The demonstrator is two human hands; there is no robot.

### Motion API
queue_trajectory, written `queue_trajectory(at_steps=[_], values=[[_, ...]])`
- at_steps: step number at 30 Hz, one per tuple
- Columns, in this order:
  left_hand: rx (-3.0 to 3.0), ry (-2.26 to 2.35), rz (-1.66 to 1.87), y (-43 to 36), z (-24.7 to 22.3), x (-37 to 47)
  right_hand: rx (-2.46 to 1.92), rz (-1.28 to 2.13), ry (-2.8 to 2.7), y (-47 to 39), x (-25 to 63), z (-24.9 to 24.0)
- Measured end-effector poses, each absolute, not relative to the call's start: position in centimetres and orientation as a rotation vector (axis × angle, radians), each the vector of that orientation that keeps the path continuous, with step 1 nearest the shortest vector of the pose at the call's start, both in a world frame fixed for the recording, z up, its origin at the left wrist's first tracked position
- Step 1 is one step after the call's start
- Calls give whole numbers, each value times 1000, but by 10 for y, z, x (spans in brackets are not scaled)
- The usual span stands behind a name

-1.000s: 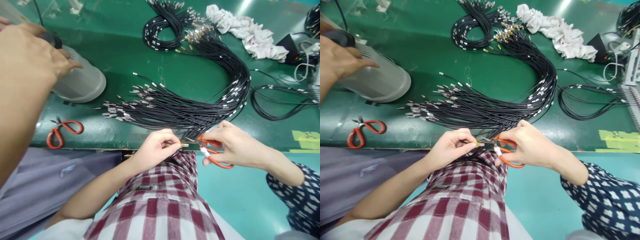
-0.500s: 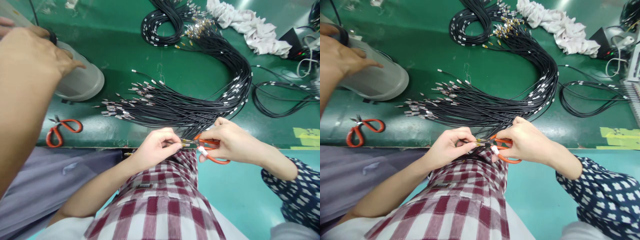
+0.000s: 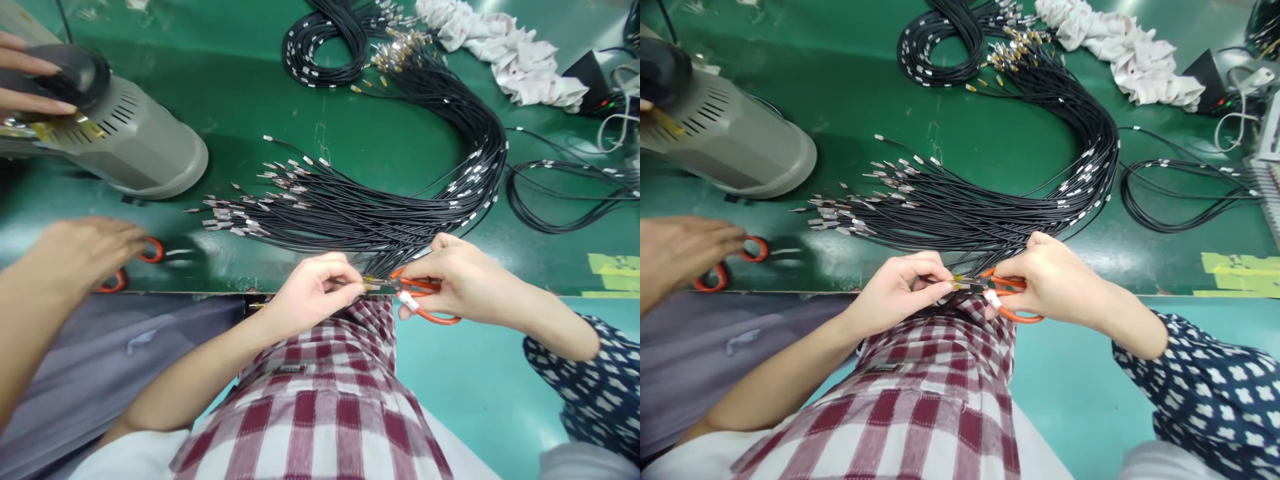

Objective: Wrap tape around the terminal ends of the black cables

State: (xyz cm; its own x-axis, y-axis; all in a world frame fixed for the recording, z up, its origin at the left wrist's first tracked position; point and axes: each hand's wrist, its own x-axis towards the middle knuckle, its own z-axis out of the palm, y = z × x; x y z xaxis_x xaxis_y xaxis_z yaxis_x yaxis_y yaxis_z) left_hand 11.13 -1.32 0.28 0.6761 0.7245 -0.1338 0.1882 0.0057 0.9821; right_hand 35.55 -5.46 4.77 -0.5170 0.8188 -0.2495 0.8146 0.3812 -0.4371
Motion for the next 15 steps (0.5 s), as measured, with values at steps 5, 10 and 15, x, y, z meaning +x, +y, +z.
queue_trajectory(at_steps=[5,10,15], values=[[1547,784,490,-13,3,111,-1551,814,-2599,-54,356,46],[1551,783,481,-14,2,111,-1548,859,-2590,-54,355,47],[1497,780,480,-13,2,110,-1588,881,-2503,-53,361,48]])
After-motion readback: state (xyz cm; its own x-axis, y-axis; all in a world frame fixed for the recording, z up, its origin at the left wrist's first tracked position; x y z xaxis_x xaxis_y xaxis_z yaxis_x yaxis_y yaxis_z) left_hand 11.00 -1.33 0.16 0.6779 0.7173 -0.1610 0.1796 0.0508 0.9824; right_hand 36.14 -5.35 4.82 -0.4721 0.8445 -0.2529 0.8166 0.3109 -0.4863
